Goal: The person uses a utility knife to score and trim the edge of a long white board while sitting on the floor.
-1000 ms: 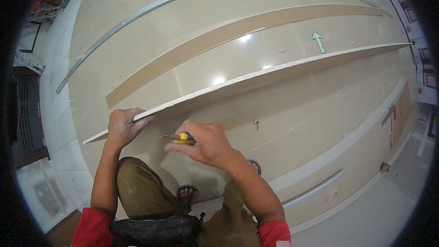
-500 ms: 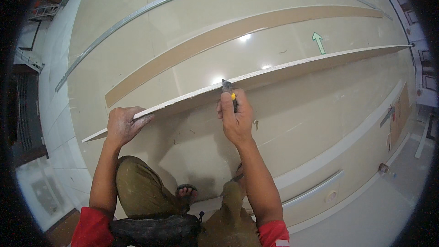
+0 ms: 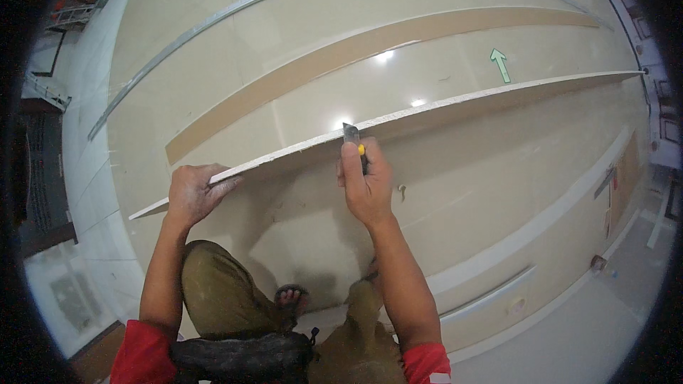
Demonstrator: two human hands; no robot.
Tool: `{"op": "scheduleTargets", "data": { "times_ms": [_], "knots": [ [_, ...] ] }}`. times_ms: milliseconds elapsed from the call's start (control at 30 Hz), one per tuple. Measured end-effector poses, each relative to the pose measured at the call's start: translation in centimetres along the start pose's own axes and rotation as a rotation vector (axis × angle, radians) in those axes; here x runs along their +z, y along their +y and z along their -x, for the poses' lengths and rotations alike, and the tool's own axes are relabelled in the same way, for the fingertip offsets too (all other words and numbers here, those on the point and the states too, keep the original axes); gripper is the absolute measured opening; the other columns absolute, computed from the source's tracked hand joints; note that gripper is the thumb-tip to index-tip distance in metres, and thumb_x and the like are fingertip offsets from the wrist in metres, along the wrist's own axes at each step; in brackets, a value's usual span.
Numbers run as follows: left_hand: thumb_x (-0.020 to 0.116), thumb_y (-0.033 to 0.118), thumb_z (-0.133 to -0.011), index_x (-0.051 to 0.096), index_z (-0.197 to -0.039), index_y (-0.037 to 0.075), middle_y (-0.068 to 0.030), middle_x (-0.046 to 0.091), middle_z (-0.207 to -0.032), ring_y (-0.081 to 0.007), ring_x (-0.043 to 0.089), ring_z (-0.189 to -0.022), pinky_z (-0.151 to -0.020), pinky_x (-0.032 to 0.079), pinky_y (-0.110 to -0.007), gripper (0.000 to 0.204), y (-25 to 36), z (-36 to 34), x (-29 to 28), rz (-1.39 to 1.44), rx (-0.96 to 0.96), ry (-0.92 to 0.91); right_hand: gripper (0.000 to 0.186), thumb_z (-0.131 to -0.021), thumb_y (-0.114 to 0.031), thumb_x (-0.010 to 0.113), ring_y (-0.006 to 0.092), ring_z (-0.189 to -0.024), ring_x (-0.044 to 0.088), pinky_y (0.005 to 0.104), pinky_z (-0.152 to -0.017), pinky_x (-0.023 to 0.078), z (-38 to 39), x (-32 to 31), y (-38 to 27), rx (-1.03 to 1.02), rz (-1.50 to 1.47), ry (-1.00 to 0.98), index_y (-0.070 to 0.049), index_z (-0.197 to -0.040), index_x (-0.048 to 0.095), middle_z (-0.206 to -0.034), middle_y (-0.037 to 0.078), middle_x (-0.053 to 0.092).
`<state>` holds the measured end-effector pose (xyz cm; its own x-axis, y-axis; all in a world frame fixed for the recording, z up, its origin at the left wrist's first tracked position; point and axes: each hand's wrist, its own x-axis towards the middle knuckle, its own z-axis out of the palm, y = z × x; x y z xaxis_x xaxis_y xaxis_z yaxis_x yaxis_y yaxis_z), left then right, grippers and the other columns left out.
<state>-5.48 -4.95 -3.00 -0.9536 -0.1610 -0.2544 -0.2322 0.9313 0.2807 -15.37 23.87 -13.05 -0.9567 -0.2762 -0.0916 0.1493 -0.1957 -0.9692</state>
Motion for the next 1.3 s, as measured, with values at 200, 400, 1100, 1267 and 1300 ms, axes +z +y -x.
{"op": "scheduleTargets", "data": {
  "times_ms": [200,400,1100,1267,1300],
  "knots": [
    [0.084,0.041,-0.091,0.085,-0.099,0.014,-0.0118,0.076,-0.077,-0.0315,0.073,-0.067,-0.066,0.057,-0.042,0.028,-0.1,0.2,-0.2,-0.032,-0.019,-0.022,0.028,-0.115,-0.025,0.056,0.0060,-0.062,0.054,0.0253,-0.055,0.044,0.5,-0.2,1.3,-0.072,0.118,-0.075,-0.007,-0.093,0.054,-0.073,0.000,0.060],
    [0.082,0.052,-0.090,0.086,-0.096,0.020,-0.0085,0.074,-0.070,-0.0310,0.071,-0.062,-0.061,0.056,-0.042,0.033,-0.2,0.1,0.2,-0.039,0.015,0.032,0.026,-0.115,-0.026,0.057,0.0076,-0.067,0.058,0.0257,-0.060,0.047,-0.1,-0.3,1.2,-0.076,-0.013,-0.022,-0.007,-0.098,0.054,-0.077,0.002,0.064],
    [0.084,0.043,-0.090,0.084,-0.096,0.015,-0.0111,0.075,-0.074,-0.0313,0.072,-0.065,-0.064,0.056,-0.042,0.029,0.2,0.0,-0.1,-0.042,0.006,0.007,0.033,-0.114,-0.037,0.057,0.0127,-0.078,0.067,0.0301,-0.073,0.057,0.8,0.8,2.9,0.023,-0.160,0.012,-0.005,-0.112,0.060,-0.088,0.006,0.069],
    [0.083,0.049,-0.090,0.085,-0.097,0.019,-0.0075,0.074,-0.070,-0.0296,0.071,-0.063,-0.061,0.055,-0.041,0.030,-0.8,0.1,0.7,-0.004,0.009,0.040,0.028,-0.116,-0.030,0.054,0.0116,-0.083,0.065,0.0289,-0.077,0.055,3.1,0.8,2.2,0.147,-0.108,0.007,-0.003,-0.121,0.062,-0.090,0.005,0.068],
    [0.082,0.054,-0.089,0.086,-0.096,0.023,-0.0048,0.073,-0.067,-0.0289,0.071,-0.062,-0.060,0.055,-0.041,0.032,-0.9,0.2,0.8,0.004,0.021,0.057,0.028,-0.116,-0.030,0.054,0.0116,-0.083,0.065,0.0289,-0.077,0.055,3.8,0.9,2.0,0.151,-0.114,-0.005,-0.003,-0.121,0.062,-0.090,0.005,0.068]
  ]
}}
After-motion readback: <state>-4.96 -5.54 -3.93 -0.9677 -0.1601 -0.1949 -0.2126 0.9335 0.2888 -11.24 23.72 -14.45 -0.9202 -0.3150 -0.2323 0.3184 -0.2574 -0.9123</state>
